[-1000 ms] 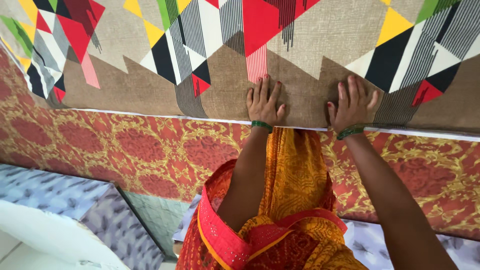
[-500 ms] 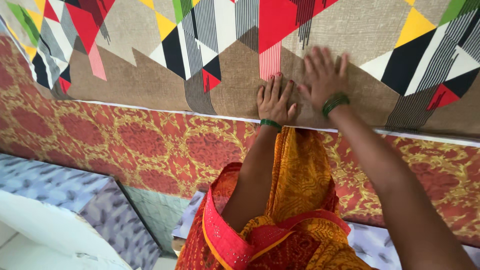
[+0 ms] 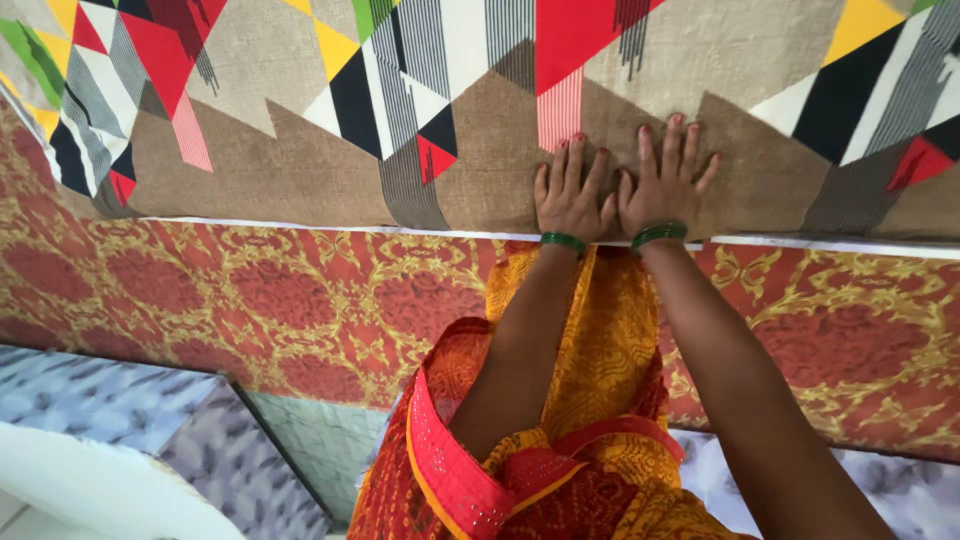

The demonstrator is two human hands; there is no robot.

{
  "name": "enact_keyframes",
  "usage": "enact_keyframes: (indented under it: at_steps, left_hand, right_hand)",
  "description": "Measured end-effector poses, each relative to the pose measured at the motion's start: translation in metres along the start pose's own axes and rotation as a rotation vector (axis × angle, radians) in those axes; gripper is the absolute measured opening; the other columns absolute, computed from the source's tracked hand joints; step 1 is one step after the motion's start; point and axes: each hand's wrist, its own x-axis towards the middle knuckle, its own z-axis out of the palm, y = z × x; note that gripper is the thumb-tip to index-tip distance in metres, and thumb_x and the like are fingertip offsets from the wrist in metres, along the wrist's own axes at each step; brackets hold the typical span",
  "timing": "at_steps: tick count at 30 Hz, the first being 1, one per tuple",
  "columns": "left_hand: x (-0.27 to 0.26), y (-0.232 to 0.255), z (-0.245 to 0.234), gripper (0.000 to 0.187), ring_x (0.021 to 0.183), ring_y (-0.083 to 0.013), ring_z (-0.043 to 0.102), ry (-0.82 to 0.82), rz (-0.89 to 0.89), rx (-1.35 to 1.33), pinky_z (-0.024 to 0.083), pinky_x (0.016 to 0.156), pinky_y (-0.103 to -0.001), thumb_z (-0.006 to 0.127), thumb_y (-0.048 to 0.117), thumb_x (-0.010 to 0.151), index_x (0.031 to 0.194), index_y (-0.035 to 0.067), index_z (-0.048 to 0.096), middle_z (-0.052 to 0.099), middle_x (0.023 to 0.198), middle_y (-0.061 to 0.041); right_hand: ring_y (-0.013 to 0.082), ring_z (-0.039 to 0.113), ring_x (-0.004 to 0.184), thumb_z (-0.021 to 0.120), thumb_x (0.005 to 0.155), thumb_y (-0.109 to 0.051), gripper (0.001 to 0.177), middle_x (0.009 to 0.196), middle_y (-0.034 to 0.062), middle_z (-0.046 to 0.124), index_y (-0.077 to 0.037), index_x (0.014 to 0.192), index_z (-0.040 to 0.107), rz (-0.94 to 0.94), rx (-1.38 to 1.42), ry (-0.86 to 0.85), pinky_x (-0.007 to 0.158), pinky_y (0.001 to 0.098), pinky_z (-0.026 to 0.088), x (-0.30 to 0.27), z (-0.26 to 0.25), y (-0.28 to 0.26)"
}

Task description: The person spreads a patterned bedsheet over a mattress, smoothing it out by hand, and then folds white pillows.

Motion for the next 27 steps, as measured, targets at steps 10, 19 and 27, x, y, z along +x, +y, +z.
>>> enact_keyframes:
  at_steps: [10,19,27]
  left_hand:
    - [0.003,-0.009,-0.011,0.065,0.154,-0.0289,0.038,-0.094,0.061,-0.024,0.028,0.127,-0.058,0.061,0.048,0.091,0.151,0.025,0.052,0.037,0.167,-0.01]
    - [0.054,-0.091,-0.105,0.072,0.16,-0.0293,0.0,-0.68,0.02,0.293,0.0,0.126,-0.064,0.036,0.06,0.101,0.165,0.037,0.012,0.002,0.174,0.0]
    - [0.043,-0.109,-0.067,0.072,0.16,-0.0306,0.003,-0.578,0.081,0.354,0.004,0.127,-0.063,0.038,0.059,0.101,0.164,0.036,0.014,0.005,0.174,-0.002]
  right_hand:
    - [0.0346,0.005,0.166,0.058,0.109,-0.042,0.061,0.18,0.0147,0.015,-0.019,0.164,0.046,-0.009,-0.028,0.068,0.125,0.069,0.003,-0.001,0.026,0.012]
    - [0.0336,0.004,0.167,0.056,0.109,-0.041,0.06,0.178,0.0156,0.014,-0.017,0.163,0.047,0.006,-0.049,0.056,0.126,0.069,0.003,-0.002,0.031,0.013]
    - [0.0364,0.011,0.164,0.063,0.108,-0.033,0.052,0.179,0.0172,0.019,-0.015,0.156,0.051,-0.063,-0.081,0.157,0.128,0.0713,0.007,-0.009,0.028,0.013]
